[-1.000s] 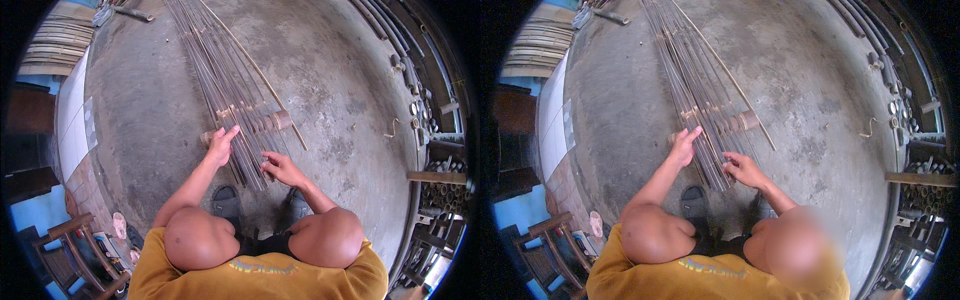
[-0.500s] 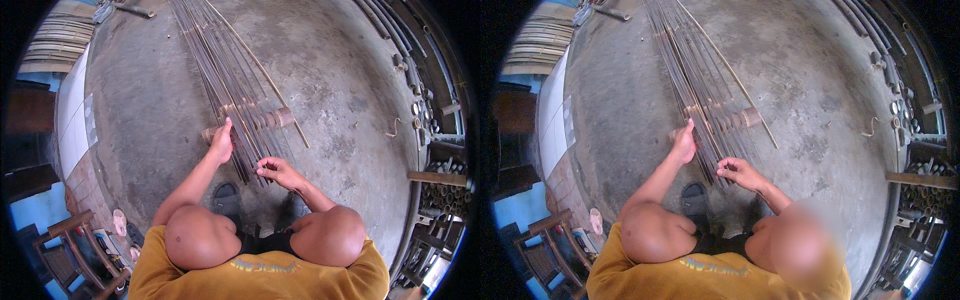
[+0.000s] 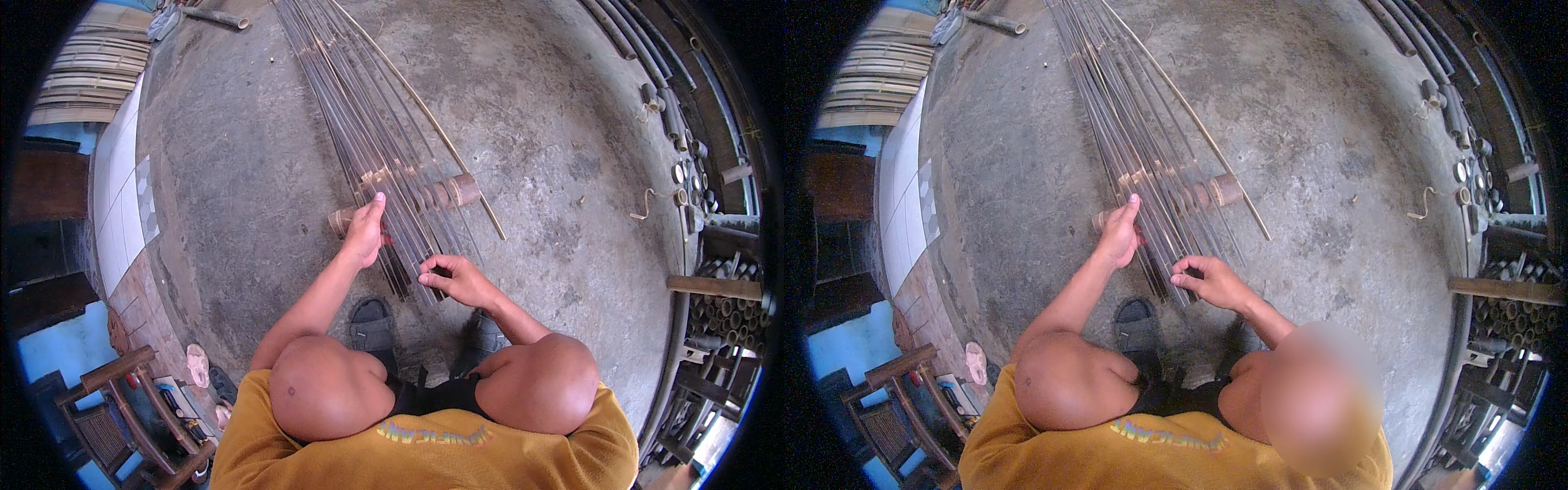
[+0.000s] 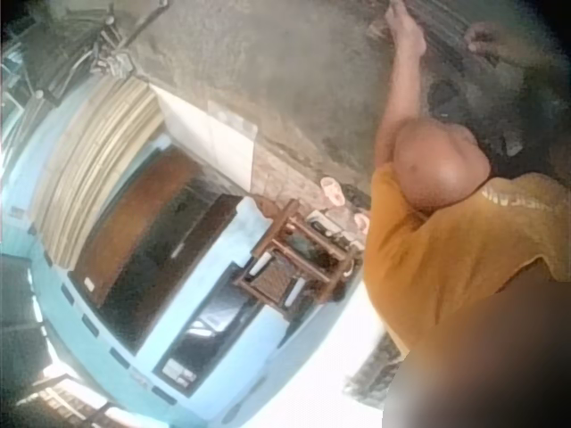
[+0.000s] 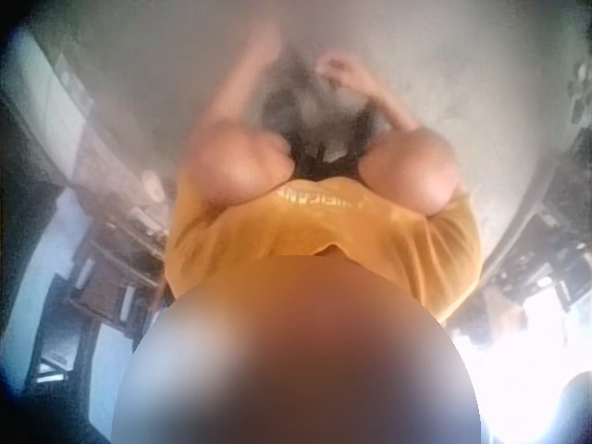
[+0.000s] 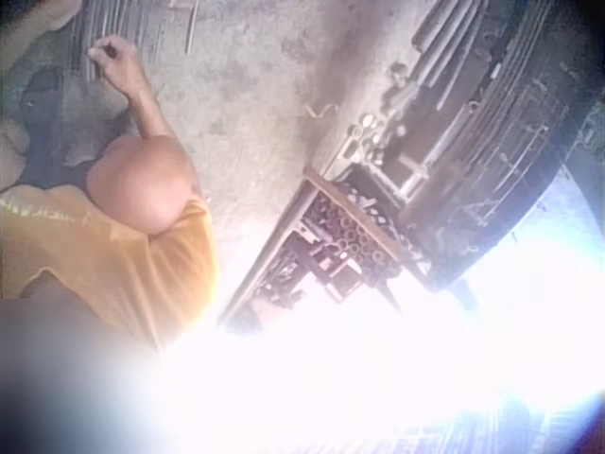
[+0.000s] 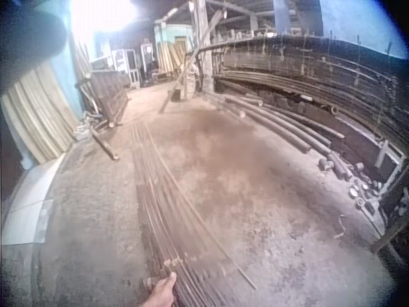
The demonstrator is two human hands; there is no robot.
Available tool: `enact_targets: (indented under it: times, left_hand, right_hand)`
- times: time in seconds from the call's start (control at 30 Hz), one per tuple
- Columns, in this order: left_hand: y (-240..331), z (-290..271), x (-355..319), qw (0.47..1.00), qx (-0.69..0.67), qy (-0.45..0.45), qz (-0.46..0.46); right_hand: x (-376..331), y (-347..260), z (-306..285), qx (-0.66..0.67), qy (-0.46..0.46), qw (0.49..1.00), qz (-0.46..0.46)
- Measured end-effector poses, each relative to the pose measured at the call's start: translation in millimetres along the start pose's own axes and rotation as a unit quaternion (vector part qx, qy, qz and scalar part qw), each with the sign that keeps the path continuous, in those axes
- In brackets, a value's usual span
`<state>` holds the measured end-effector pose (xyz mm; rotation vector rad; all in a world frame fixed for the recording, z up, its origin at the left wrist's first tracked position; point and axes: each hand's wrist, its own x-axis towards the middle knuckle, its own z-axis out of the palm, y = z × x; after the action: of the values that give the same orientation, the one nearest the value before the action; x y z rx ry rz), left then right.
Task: The person carries a bundle of thin bamboo strips into a workshop, places them on the floor, and repeatedly picks up individual strips to inspect and sort them. The person remains squatting while handling the strips throughout the clip.
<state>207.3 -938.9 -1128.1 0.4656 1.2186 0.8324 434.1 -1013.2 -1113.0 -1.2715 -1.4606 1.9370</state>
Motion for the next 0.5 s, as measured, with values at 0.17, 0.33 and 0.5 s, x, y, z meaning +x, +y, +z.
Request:
enact_targets:
  times: [0.17, 0.33, 0.5]
  left_hand:
    - [-7.3, -9.2, 7.0, 1.0, 0.008, 0.007, 0.02]
    - [-5.3, -9.3, 6.8, 1.0, 0.004, -0.007, 0.015]
    - [0.0, -5.1, 1.5, 1.0, -0.018, -0.003, 0.015]
  right_hand:
    - [-5.4, -17.4, 1.9, 0.137, 0.013, 0.991, 0.004]
    - [2.6, -10.6, -4.1, 0.162, 0.001, 0.985, 0.059]
    - [2.0, -20.0, -4.4, 0.125, -0.017, 0.99, 0.062]
